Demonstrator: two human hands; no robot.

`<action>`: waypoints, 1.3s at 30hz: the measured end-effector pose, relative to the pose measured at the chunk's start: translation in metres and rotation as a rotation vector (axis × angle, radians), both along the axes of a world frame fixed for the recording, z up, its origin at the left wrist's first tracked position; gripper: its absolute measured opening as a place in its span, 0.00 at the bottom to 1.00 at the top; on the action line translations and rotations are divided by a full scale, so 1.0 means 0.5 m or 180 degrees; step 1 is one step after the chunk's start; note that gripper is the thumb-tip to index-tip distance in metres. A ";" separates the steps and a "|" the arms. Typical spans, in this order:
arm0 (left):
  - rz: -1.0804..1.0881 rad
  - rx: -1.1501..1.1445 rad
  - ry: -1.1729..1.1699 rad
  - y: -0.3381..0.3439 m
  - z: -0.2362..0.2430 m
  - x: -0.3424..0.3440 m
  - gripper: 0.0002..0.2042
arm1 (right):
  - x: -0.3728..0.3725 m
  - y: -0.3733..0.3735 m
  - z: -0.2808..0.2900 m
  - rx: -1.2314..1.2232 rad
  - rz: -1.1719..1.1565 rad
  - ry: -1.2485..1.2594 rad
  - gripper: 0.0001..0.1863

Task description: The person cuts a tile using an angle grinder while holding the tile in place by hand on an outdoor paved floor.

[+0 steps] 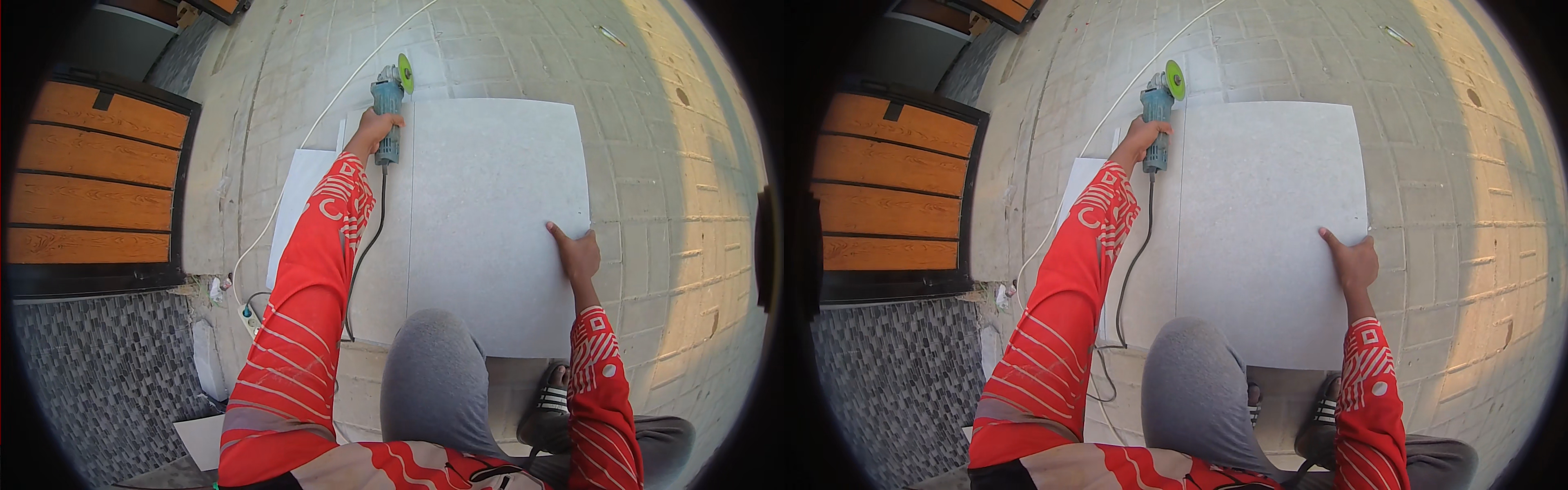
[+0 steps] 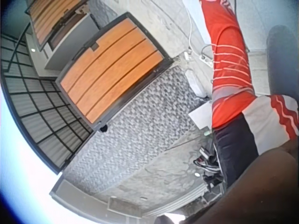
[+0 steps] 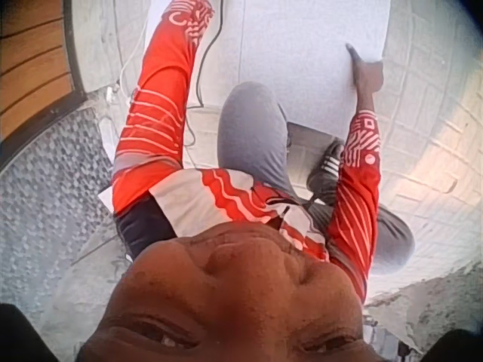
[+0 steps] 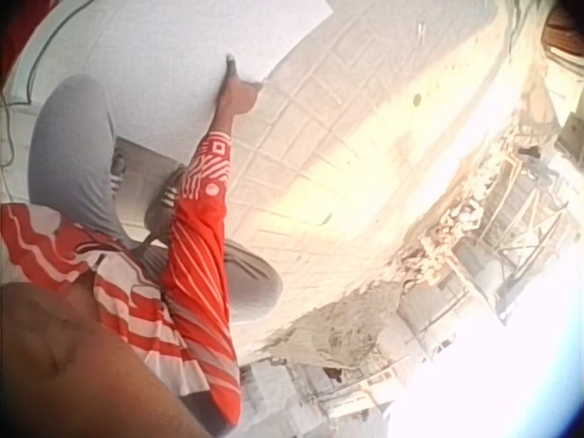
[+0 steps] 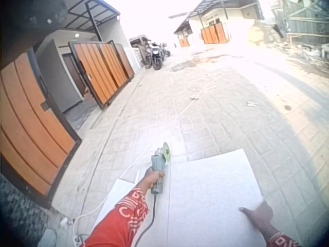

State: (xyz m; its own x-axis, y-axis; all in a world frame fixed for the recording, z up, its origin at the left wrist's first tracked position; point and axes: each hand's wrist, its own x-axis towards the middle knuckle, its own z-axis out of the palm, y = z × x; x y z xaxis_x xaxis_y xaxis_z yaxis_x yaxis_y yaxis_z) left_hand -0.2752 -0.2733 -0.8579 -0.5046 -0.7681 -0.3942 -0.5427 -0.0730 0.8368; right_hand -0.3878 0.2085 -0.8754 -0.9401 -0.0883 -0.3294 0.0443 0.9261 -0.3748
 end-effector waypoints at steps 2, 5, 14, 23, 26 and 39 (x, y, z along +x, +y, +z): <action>-0.0023 -0.0053 -0.0058 -0.003 -0.008 -0.011 0.22 | 0.005 -0.003 -0.001 0.0058 -0.0011 0.0101 0.57; -0.0019 -0.0068 -0.0172 -0.014 -0.013 -0.006 0.26 | 0.010 -0.008 -0.004 0.0179 -0.0003 0.0187 0.55; -0.0017 -0.0131 -0.0346 -0.012 -0.025 -0.006 0.30 | 0.036 0.000 -0.032 0.0090 -0.0035 0.0558 0.57; -0.0018 -0.0220 -0.0448 -0.015 -0.028 -0.002 0.30 | 0.117 -0.157 -0.057 -0.0410 0.2053 0.1527 0.40; -0.0024 -0.0232 -0.0425 -0.019 -0.022 -0.005 0.30 | 0.124 -0.215 -0.046 0.0119 0.2612 0.1138 0.41; -0.0053 -0.0377 -0.0556 -0.010 -0.022 -0.001 0.26 | 0.147 -0.270 -0.010 0.0896 0.2551 0.0599 0.40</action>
